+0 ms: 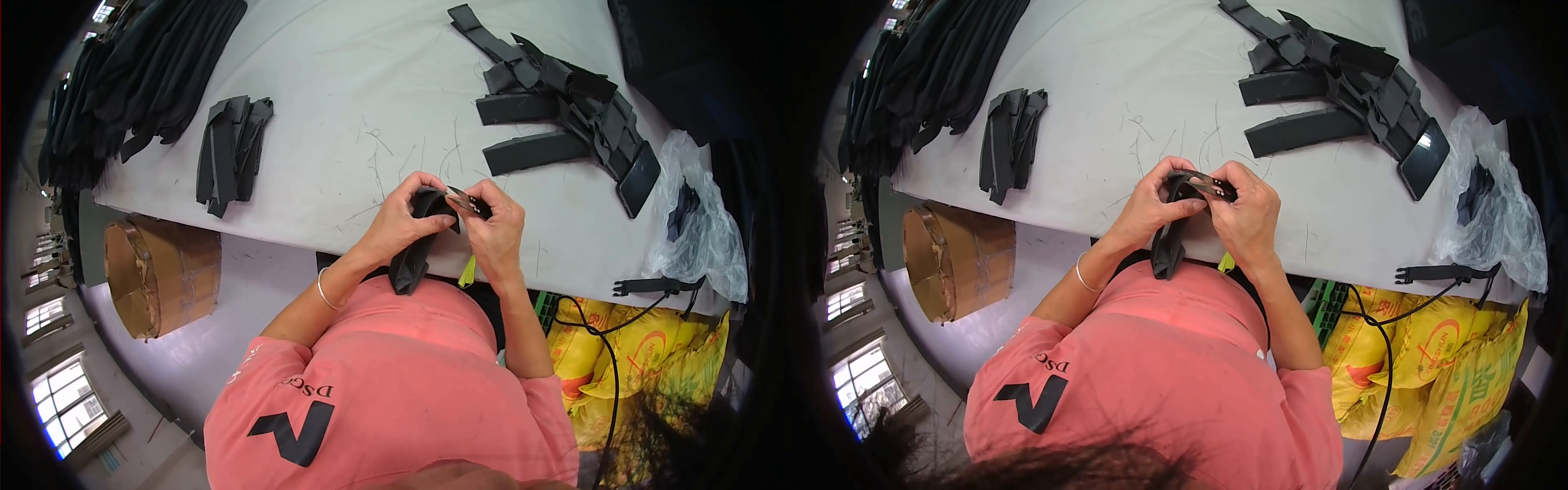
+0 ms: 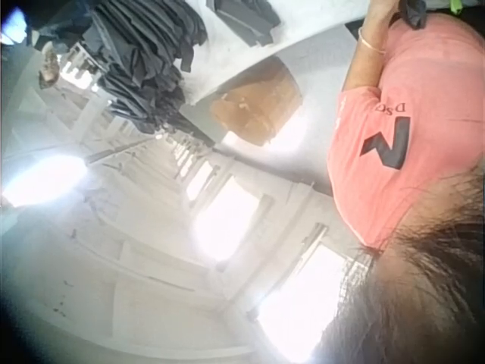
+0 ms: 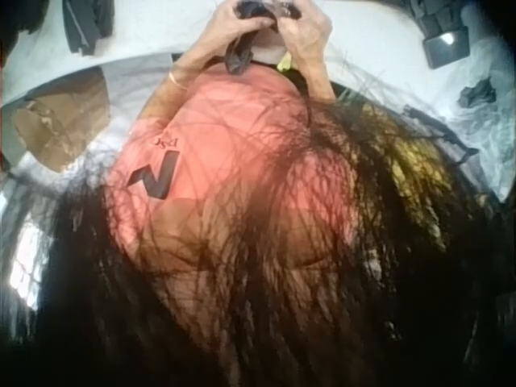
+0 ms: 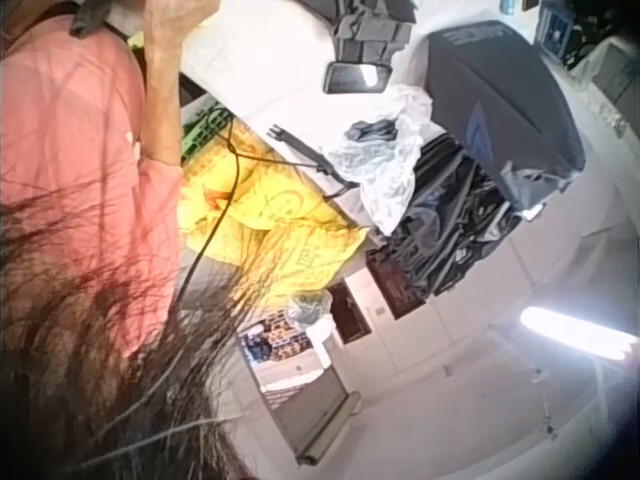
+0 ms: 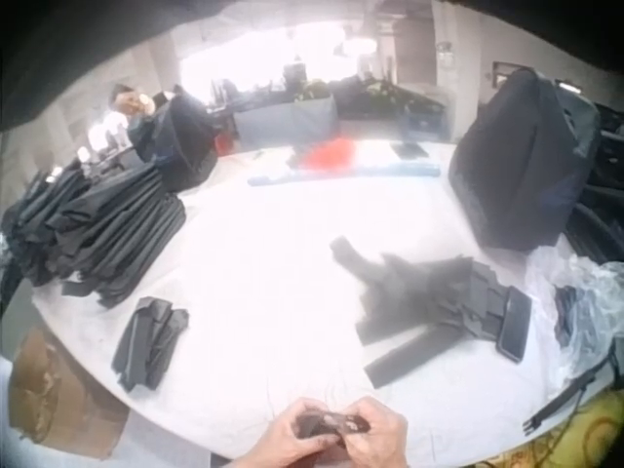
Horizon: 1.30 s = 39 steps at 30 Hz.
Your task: Trimming excess threads from small black fabric components using manual nippers.
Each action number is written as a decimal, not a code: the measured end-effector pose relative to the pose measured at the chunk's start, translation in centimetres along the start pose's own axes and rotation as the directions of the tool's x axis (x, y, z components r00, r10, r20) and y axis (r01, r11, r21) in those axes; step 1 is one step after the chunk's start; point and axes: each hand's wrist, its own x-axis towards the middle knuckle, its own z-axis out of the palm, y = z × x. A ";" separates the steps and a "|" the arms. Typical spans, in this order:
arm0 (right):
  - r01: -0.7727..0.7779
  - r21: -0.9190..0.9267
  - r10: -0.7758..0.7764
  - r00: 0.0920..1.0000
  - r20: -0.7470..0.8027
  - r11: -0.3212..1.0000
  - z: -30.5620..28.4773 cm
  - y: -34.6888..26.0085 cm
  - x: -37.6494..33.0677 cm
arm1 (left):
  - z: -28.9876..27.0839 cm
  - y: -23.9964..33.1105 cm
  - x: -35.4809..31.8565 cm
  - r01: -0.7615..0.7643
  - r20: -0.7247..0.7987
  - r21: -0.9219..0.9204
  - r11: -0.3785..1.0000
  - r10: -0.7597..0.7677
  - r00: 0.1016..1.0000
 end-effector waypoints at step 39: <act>-0.392 0.506 0.239 0.909 0.341 0.768 -0.7 -1.0 -0.2 | -1.7 2.5 0.7 -0.562 0.013 0.551 0.617 0.667 0.745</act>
